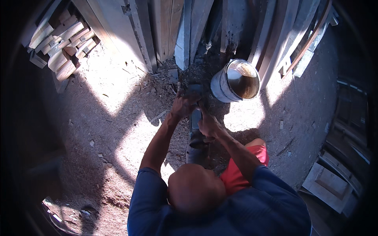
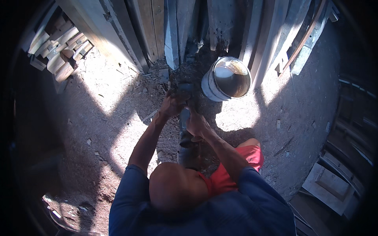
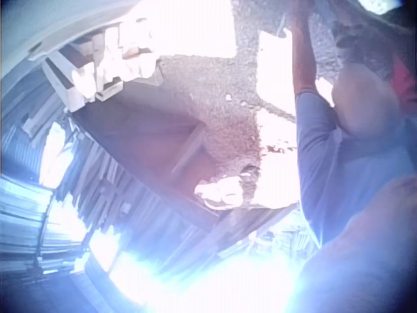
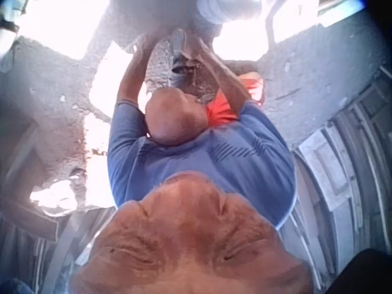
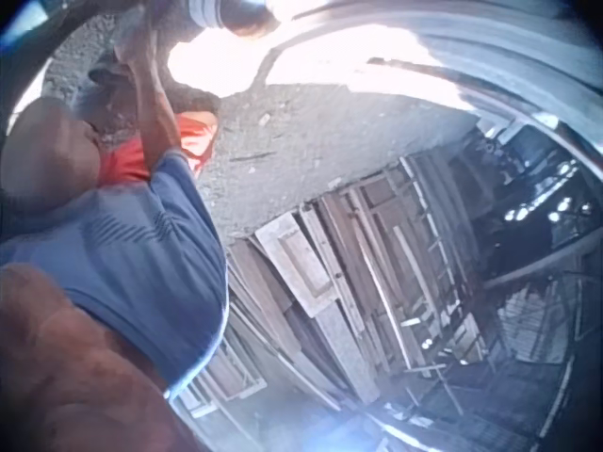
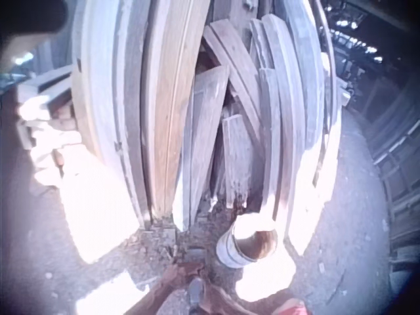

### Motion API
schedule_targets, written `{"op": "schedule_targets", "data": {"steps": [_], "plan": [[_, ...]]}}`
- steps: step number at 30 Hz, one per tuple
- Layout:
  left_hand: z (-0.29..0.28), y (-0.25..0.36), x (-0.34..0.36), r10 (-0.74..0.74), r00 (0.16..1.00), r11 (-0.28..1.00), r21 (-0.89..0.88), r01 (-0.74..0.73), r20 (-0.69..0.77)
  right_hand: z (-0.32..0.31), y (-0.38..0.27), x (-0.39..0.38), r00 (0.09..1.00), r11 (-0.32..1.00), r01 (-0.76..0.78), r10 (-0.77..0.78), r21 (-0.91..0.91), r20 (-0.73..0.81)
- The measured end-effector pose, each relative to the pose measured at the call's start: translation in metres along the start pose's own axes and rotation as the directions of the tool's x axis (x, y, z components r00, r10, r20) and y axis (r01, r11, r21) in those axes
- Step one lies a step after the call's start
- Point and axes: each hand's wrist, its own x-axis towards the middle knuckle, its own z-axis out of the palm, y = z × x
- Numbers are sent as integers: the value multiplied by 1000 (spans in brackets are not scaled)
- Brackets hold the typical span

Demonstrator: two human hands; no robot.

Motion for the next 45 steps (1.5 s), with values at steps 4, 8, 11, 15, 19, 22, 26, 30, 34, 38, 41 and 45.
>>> {"op": "schedule_targets", "data": {"steps": [4, 8, 11, 15, 19, 22, 26, 30, 34, 38, 41, 45], "plan": [[-14, 2, 10, -154, 986, 893, -419, 166, 61, -29, -21, 11, 993, 981, -45, 23, 190, 118], [36, 68, -96, 29, 1000, 1000, -5, -29, -8, 70, 55, -90, 997, 999, 28, -30, -35, -70], [39, 55, -89, 13, 999, 998, -57, -11, 36, 76, 55, -82, 993, 999, 54, -55, -8, -107], [-20, -9, 22, -87, 994, 996, 5, 87, 70, -26, -29, 22, 994, 986, -74, 61, 148, 86], [-16, 9, -11, -99, 994, 929, -353, 106, 38, -24, -29, -16, 970, 979, -154, 125, 133, 207], [41, 51, -87, -38, 999, 998, -58, 39, 8, 59, 49, -73, 990, 993, 97, -103, -74, -95], [33, 34, -60, -18, 1000, 998, -56, 16, -25, 50, 33, -62, 997, 989, -75, 77, -128, 16], [-20, -6, 26, -49, 999, 989, -138, 51, 21, -25, -18, 12, 999, 995, 1, -6, 97, 53], [0, 18, -21, -69, 998, 946, -317, 65, 1, -7, -8, -24, 997, 999, -34, 32, 36, 73], [47, 63, -106, 11, 998, 981, -192, -21, -54, 70, 44, -90, 996, 995, -86, 86, -53, -6], [20, 24, -48, -23, 994, 999, -30, 20, -111, 45, 26, -32, 995, 988, 51, -64, -146, -82], [-24, -1, 22, -115, 989, 949, -283, 138, 97, -24, -16, 9, 999, 996, -17, 14, 82, 44]]}}
